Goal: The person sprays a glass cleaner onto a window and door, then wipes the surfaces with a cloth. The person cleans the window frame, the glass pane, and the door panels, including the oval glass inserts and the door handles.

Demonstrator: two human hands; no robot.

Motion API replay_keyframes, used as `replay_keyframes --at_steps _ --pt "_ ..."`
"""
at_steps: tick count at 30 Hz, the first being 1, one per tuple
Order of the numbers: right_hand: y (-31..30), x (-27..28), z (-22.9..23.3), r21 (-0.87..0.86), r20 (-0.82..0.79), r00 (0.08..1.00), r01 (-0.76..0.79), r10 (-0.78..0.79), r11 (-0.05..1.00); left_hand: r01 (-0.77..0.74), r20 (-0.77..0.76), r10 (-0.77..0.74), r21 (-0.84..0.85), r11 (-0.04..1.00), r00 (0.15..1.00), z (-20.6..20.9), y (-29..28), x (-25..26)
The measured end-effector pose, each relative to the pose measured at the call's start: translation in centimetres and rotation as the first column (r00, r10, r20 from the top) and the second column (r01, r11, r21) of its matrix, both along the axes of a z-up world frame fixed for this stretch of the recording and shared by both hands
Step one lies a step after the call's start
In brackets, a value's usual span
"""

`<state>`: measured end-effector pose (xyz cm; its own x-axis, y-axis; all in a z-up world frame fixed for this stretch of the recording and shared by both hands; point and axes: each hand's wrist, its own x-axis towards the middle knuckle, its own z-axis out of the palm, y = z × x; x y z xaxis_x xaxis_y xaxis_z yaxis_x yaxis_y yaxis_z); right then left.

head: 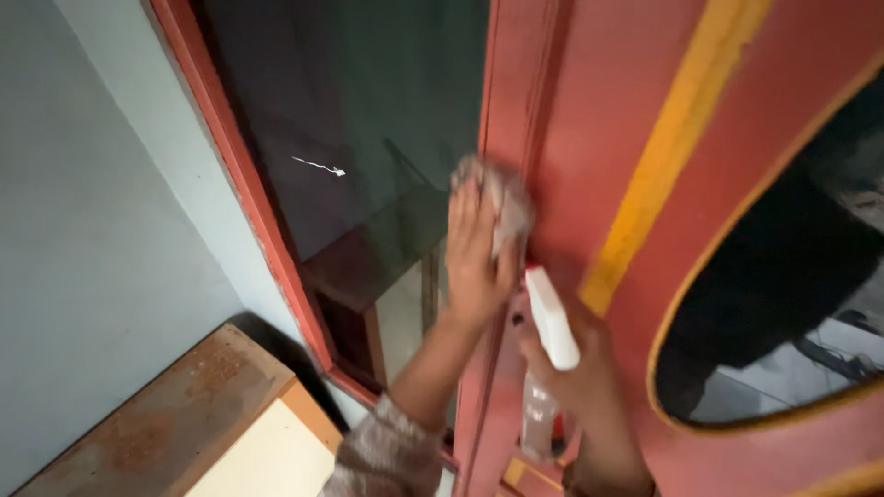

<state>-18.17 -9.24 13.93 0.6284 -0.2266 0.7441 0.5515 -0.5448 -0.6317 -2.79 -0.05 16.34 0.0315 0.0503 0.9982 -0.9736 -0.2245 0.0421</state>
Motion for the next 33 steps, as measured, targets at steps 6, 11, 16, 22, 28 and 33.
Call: replay_keyframes --at_steps 6,11,16,22,28,33 --pt "-0.9 -2.8 4.7 0.047 0.108 0.993 -0.055 0.049 0.997 -0.149 0.095 0.146 0.028 0.988 0.985 11.8 -0.9 -1.7" --pt "-1.6 -7.0 5.7 0.061 0.111 0.987 0.108 -0.115 0.992 -0.235 0.151 0.215 0.135 0.962 0.965 9.0 -1.4 -2.2" --pt "-2.6 -10.4 4.3 0.107 0.086 0.980 0.168 -0.178 0.980 -0.223 0.042 0.219 0.123 0.967 0.975 2.0 -4.0 -3.3" --pt "-5.7 -13.4 1.4 0.018 0.096 0.977 0.189 -0.189 0.982 -0.169 0.112 0.152 0.167 0.971 0.982 0.4 -9.3 -6.5" --pt "-10.0 -15.9 3.4 0.022 0.061 0.984 0.164 -0.165 0.986 -0.074 0.156 0.053 0.133 0.988 0.986 10.5 -13.9 -12.1" --pt "-14.3 -17.9 6.9 -0.045 0.139 0.983 0.130 -0.123 0.990 -0.136 0.212 0.119 0.070 0.988 0.970 18.5 -17.2 -15.6"
